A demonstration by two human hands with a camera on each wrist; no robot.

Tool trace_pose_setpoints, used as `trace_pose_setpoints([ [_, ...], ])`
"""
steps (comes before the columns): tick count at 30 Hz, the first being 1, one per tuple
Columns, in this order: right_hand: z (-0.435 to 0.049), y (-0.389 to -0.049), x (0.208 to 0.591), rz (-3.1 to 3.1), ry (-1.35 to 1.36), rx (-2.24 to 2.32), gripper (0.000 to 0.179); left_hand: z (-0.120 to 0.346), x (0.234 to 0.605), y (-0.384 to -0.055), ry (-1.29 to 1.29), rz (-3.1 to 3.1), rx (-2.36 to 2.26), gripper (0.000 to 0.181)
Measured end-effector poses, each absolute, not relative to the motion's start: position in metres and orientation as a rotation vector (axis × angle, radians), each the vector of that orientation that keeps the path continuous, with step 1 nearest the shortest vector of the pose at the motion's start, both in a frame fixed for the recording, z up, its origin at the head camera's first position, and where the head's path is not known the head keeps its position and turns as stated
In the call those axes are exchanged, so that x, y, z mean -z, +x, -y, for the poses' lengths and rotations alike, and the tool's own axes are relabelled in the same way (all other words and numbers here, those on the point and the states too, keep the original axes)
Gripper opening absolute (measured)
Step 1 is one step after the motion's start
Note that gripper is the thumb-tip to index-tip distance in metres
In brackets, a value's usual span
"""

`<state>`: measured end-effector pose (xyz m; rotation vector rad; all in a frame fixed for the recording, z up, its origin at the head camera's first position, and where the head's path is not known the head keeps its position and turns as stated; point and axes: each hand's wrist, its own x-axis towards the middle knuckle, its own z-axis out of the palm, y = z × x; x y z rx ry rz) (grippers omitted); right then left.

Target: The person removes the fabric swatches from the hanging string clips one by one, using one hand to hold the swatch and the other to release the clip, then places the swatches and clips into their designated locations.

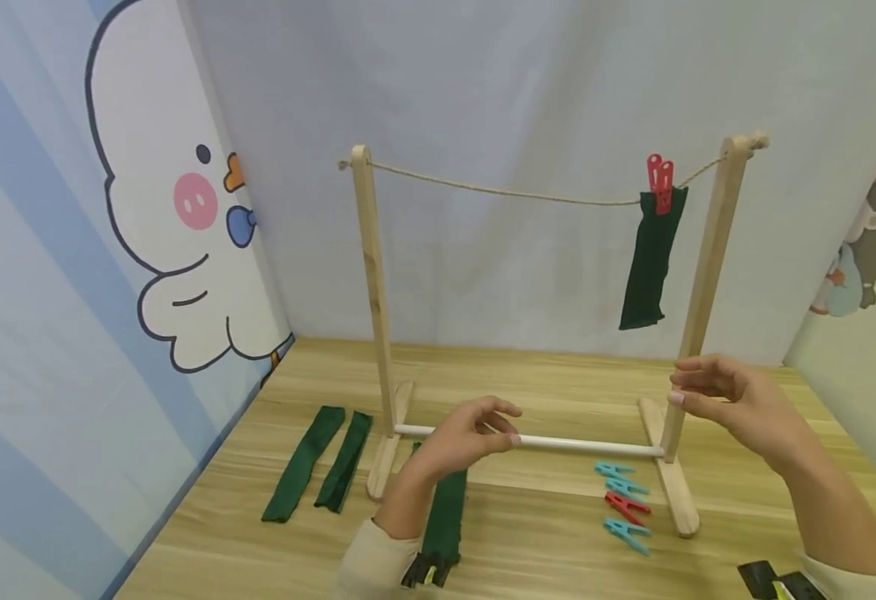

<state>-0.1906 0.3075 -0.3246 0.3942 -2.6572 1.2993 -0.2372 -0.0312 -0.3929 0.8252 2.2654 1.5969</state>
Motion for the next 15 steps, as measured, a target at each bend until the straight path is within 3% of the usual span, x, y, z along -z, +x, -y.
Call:
trace_pose_setpoints([
  [7, -0.314, -0.193, 0.304, 2.538, 0.455, -1.299, 0.032, 0.011, 0.386, -0.241, 0.888, -2.266, -1.674, 0.031],
  [15, -0.305, -0.196, 0.276, 2.454, 0.436, -1.228, 0.036, -0.007, 0.380, -0.244, 0.866, -2.239, -1.797, 0.033],
])
